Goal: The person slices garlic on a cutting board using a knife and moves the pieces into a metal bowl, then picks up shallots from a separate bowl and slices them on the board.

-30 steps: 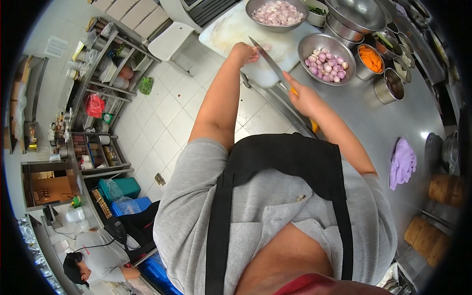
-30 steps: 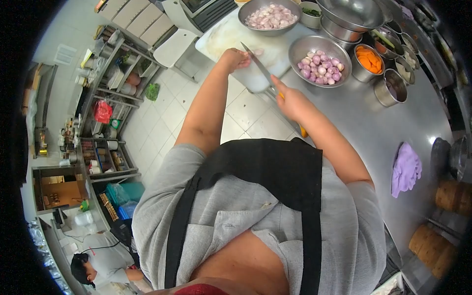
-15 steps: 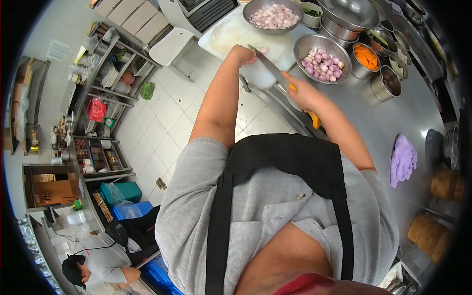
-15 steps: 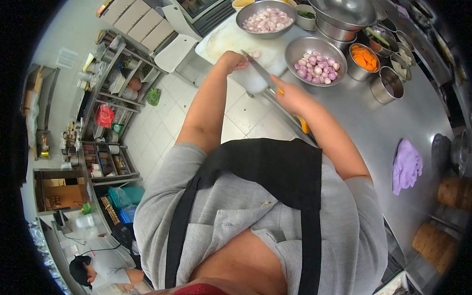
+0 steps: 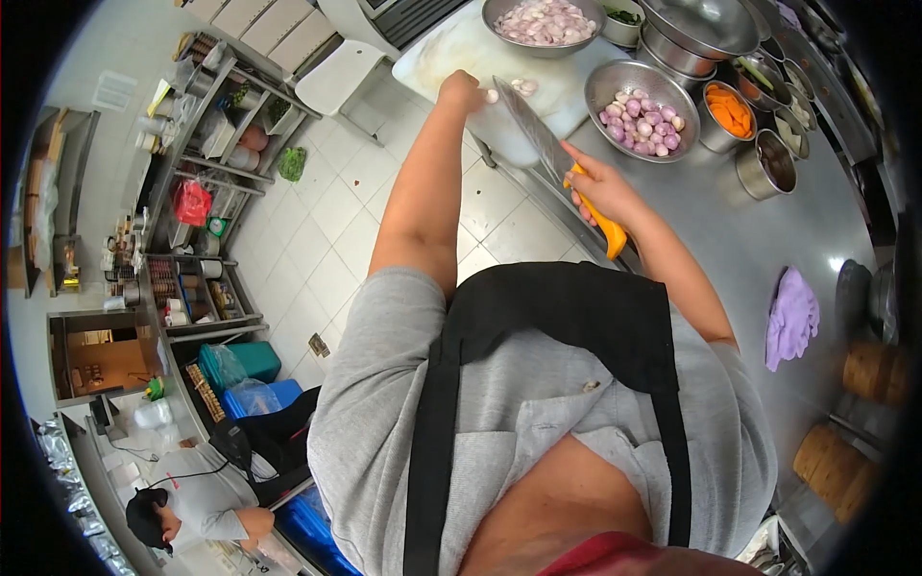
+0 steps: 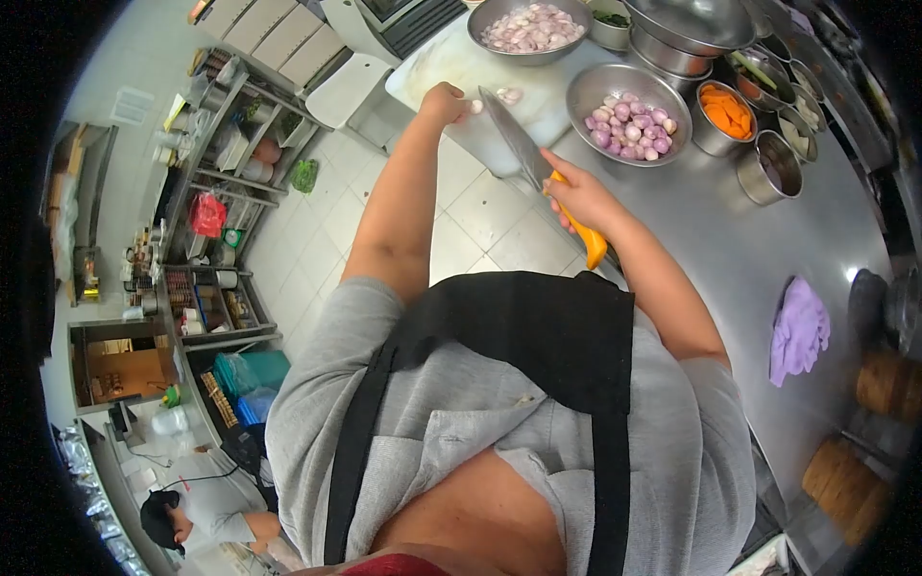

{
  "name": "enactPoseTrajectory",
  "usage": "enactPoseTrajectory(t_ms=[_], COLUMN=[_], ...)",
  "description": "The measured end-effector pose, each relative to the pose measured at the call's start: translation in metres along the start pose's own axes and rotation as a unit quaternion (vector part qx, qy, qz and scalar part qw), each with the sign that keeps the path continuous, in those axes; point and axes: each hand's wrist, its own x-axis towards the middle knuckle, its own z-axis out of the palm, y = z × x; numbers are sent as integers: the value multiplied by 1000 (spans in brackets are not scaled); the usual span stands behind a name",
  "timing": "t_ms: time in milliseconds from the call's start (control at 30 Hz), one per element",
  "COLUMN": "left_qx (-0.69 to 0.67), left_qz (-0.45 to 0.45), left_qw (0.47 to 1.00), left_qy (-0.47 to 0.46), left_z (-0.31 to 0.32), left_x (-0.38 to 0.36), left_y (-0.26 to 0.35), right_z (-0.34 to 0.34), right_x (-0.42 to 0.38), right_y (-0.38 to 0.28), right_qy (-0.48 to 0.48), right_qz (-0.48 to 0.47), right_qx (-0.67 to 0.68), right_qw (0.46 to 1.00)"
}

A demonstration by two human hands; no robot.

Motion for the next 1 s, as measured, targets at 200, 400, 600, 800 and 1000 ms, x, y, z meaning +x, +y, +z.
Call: enactPoseTrajectory(t_ms=[200,400,600,800,1000], left_qx=[-108,-23,-188,-4,26], left_qz=[-32,97,-16,-28,-15], left_qw=[991,994,981,999,998], left_qy=[67,49,-40,-26,-56], left_z=[11,-7,-14,-4,-3], left_x=[-21,-38,-26,0,10], left_y=[6,21,13,8,2], right_z=[-6,-5,4,2,3], right_x=[7,13,5,12,18], right_y=[10,9,0,4,8], right_qy=[-20,44,3,-10,-19], right_qz=[11,-12,-7,8,14], right_qx=[90,30,66,164,177], right_qw=[996,999,998,986,984])
